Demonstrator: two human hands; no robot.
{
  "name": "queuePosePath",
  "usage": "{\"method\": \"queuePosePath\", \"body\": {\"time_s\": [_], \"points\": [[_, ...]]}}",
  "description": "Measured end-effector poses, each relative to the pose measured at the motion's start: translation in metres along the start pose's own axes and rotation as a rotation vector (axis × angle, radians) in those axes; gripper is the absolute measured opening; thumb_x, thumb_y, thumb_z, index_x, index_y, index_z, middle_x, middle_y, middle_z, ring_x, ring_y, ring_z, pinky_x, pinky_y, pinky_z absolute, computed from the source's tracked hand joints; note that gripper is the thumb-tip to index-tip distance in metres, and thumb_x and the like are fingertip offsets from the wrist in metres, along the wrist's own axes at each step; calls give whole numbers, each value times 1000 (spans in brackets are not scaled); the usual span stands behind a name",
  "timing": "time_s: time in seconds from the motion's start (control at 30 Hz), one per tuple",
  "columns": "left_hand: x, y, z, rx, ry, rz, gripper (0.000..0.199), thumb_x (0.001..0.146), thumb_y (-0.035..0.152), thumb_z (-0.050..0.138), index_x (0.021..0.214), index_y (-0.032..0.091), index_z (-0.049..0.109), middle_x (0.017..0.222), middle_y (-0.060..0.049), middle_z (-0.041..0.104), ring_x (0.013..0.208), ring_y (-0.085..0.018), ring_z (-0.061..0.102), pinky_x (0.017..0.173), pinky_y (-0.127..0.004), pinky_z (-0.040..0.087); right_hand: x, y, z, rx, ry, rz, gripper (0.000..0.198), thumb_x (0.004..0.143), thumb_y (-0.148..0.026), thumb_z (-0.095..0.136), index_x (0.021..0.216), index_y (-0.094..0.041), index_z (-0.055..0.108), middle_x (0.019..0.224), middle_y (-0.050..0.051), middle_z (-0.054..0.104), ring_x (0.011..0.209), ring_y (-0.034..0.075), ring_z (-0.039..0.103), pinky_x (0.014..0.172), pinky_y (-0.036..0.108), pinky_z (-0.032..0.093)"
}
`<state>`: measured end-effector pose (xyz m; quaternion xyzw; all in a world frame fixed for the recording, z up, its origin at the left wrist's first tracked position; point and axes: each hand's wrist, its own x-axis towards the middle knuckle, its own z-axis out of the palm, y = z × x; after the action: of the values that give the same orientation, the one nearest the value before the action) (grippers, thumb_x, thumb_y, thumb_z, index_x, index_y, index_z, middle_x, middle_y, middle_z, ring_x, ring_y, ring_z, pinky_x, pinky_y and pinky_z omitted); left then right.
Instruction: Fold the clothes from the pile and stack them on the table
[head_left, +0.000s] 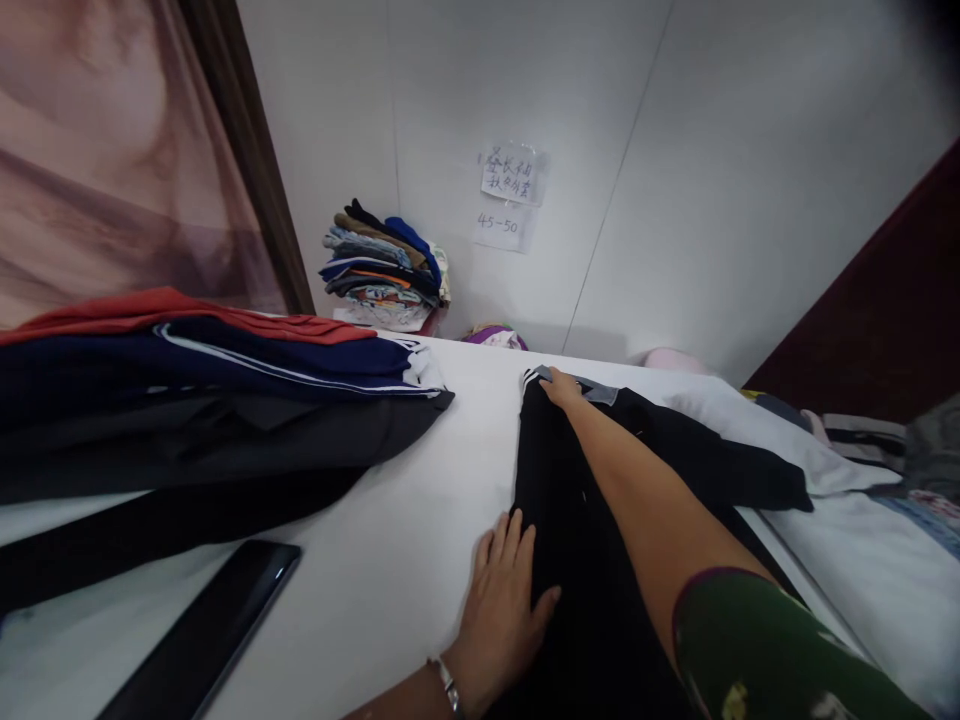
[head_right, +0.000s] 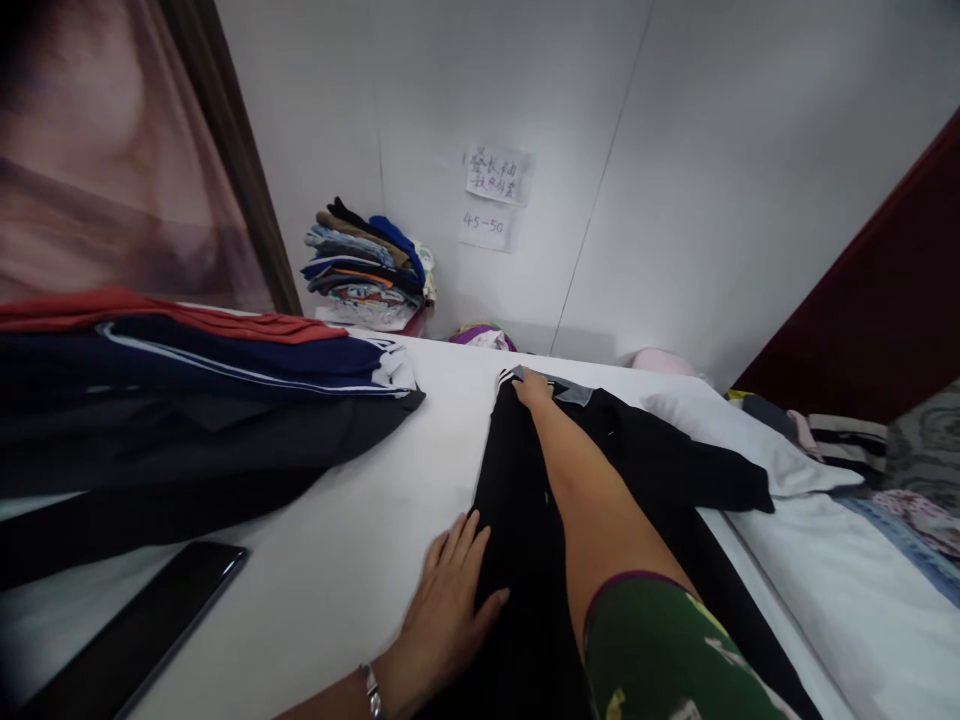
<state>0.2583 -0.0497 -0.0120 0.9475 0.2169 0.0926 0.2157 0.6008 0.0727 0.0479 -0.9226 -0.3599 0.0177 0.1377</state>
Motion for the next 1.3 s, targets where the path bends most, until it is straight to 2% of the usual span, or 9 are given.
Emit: {"method": "queuePosePath", "body": {"time_s": [0.2, 0.43, 0.53, 0.6, 0.7, 0.8, 0.97, 1.1, 1.3], "points": [[1, 0, 1, 1, -71, -11, 69, 88, 39, 49, 150, 16, 29, 159, -11, 17, 146, -31, 7, 118, -56, 22, 26, 6, 18, -62, 51, 55, 34, 94, -21, 40, 117, -20, 65, 122, 12, 65, 119, 26, 55, 100, 38, 39], [0, -3, 10, 7, -44, 12, 72, 87, 43, 51, 150, 17, 28, 158, -12, 15, 146, -32, 5, 118, -57, 22, 21, 20, 23, -47, 29, 78, 32, 89, -21, 47, 115, -19, 66, 116, 14, 67, 110, 28, 60, 92, 41, 45], [0, -2, 9, 11, -54, 14, 72, 87, 41, 51, 150, 15, 29, 158, -14, 16, 146, -32, 6, 118, -58, 21, 15, 9, 16, -34, 78, -32, 42, 90, -24, 46, 131, -18, 54, 135, 16, 55, 126, 29, 48, 103, 44, 38], [0, -1, 8, 22, -64, 5, 73, 86, 39, 51, 150, 14, 28, 158, -15, 16, 146, -32, 6, 118, -57, 21, 8, -2, 18, -18, 84, -166, 48, 94, -29, 42, 141, -20, 43, 150, 11, 40, 139, 25, 33, 112, 41, 28], [0, 0, 9, 40, -40, 3, 73, 85, 39, 52, 149, 13, 29, 158, -16, 18, 146, -32, 7, 118, -57, 21, -6, -12, 33, -3, -69, -300, 55, 96, -38, 40, 148, -21, 32, 159, 8, 23, 146, 23, 14, 117, 45, 15], [0, 0, 11, 50, -1, 13, 72, 85, 41, 51, 148, 13, 32, 157, -16, 23, 147, -32, 10, 118, -56, 21, -16, -15, 47, 0, -211, -274, 55, 97, -45, 39, 146, -22, 35, 159, 10, 23, 147, 27, 15, 116, 53, 13], [0, 6, 2, 50, -3, 5, 72, 85, 42, 51, 145, 8, 34, 156, -19, 26, 147, -33, 11, 117, -56, 19, -26, -17, 35, 54, -231, -223, 60, 100, -49, 25, 152, -20, 24, 160, 11, 15, 147, 26, 13, 115, 52, 17], [2, 11, -6, 26, -36, -17, 74, 85, 44, 50, 145, 6, 33, 156, -21, 24, 147, -33, 10, 118, -54, 17, -76, -6, 21, 85, -204, -255, 61, 99, -49, 28, 152, -21, 23, 160, 8, 17, 148, 22, 10, 118, 46, 12], [4, 10, -3, 45, -18, -10, 74, 85, 48, 49, 144, 6, 34, 156, -22, 25, 147, -33, 13, 118, -50, 14, -219, 43, 18, 91, -174, -387, 63, 94, -51, 42, 148, -18, 36, 157, 12, 26, 147, 25, 14, 118, 49, 11]]}}
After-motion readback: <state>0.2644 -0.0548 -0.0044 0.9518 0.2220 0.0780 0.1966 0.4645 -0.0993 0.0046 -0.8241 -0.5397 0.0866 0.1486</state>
